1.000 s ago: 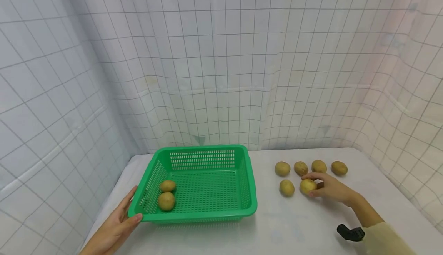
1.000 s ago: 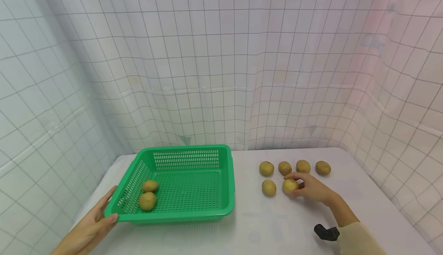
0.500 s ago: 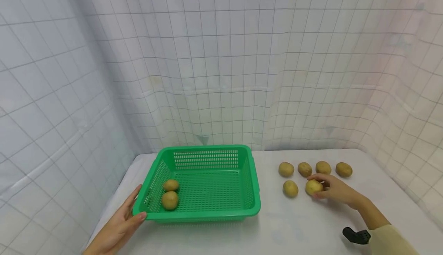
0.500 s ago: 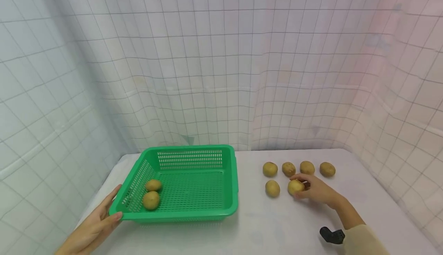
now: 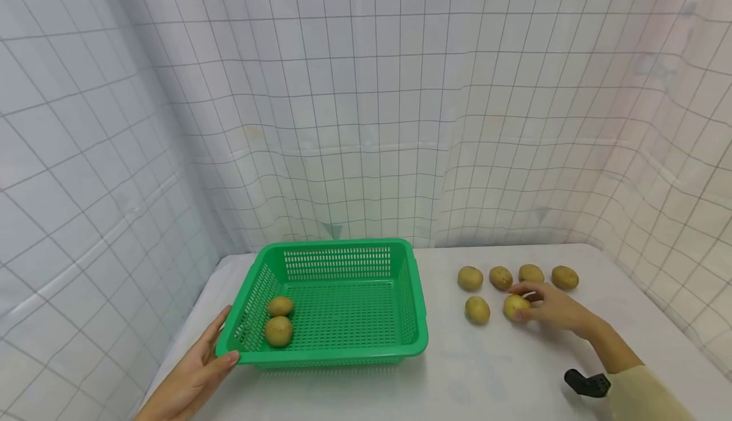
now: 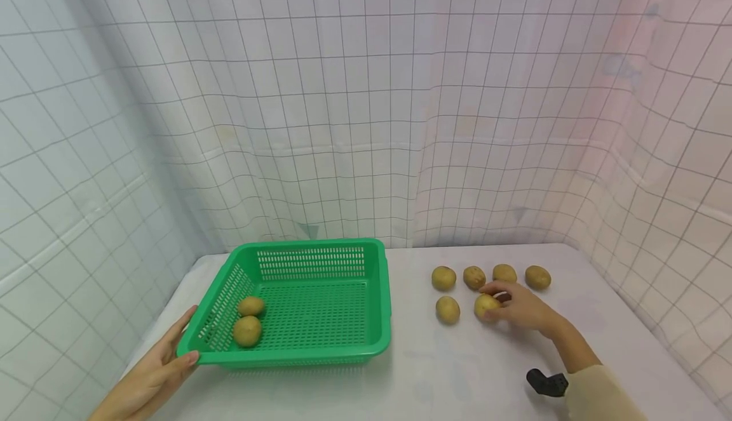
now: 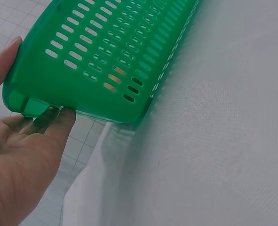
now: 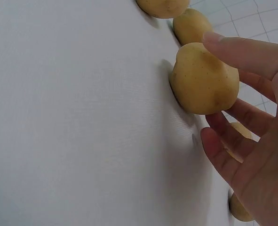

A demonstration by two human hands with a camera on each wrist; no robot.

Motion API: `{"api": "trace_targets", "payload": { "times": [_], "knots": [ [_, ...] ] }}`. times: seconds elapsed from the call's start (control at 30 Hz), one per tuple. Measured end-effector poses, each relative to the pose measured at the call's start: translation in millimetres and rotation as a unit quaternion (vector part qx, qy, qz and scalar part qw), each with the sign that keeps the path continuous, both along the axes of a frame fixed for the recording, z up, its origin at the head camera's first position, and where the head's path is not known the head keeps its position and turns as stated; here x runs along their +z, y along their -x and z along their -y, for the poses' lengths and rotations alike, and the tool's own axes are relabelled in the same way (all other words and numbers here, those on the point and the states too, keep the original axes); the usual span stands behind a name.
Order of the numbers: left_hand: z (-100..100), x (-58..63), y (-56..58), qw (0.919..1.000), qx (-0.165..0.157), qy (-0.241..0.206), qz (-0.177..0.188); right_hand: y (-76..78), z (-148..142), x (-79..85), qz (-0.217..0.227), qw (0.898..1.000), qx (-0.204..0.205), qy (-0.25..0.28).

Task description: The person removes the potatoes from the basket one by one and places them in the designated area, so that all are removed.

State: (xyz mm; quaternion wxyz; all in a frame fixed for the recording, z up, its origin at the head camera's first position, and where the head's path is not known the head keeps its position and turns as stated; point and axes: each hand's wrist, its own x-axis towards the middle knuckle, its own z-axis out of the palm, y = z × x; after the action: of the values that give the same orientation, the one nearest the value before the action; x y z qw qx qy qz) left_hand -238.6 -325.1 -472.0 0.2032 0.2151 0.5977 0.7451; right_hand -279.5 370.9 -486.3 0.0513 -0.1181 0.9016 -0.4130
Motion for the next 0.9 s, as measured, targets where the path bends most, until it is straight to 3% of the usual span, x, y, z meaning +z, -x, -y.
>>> {"api": "trace_targets", "payload": {
  "times": [0.23,0.53,0.9],
  "knots": [
    [0,-0.4,0.3,1.0,0.004,0.001,0.002,3.5,-1,7.4,-0.012,1.0,0.001,0.013],
    [1,-1.8,1.7,0.9999,-0.008,-0.01,-0.003,5.5,-1,22.4,-0.016,1.0,-0.011,-0.012],
    [1,-3.5,3.3,0.9996,-0.015,-0.021,-0.006,13.4,8,42.8,-0.017,1.0,0.021,-0.012]
  ]
}}
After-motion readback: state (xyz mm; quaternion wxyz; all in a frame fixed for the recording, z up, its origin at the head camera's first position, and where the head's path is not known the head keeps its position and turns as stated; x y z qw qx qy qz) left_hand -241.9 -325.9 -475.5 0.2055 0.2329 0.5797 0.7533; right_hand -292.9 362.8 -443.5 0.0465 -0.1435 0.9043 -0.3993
